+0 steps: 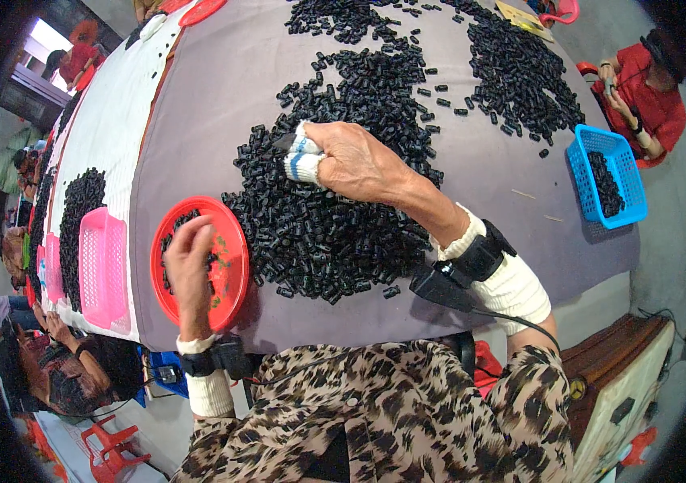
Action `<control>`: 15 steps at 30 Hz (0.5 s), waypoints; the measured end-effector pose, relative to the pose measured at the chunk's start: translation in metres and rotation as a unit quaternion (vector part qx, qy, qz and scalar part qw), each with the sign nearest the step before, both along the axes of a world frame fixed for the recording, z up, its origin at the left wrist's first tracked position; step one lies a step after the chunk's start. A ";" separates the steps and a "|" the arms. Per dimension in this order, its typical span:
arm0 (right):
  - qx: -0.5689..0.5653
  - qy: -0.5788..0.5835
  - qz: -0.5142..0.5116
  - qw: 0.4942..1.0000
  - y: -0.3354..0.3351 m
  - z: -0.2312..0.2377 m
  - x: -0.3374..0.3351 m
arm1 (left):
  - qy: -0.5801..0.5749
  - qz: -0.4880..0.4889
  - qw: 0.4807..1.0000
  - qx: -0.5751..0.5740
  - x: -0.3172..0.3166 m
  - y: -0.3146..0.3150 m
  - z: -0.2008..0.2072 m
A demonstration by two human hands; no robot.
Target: The person is sorting small black plastic components by taking them from a large pile and placing them into containers.
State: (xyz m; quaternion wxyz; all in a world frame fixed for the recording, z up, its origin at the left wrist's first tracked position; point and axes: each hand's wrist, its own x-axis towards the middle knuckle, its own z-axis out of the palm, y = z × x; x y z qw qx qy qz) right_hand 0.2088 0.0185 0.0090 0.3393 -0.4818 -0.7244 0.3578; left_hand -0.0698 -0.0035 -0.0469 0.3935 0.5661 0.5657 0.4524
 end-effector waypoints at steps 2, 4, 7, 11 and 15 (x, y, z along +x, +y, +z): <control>-0.034 -0.006 -0.020 0.999 0.001 -0.007 0.003 | 0.035 -0.086 0.996 0.009 0.039 0.000 -0.005; -0.012 0.004 -0.030 0.999 -0.004 -0.008 0.009 | 0.134 -0.174 0.975 0.036 0.068 0.004 -0.014; -0.044 -0.010 -0.055 0.997 -0.010 -0.007 0.016 | 0.209 -0.226 0.943 0.125 0.101 0.017 -0.036; -0.077 -0.010 -0.074 0.994 -0.013 -0.020 0.032 | 0.302 -0.269 0.900 0.164 0.128 0.022 -0.045; -0.096 0.009 -0.075 0.992 -0.015 -0.031 0.040 | 0.325 -0.283 0.883 0.187 0.134 0.027 -0.057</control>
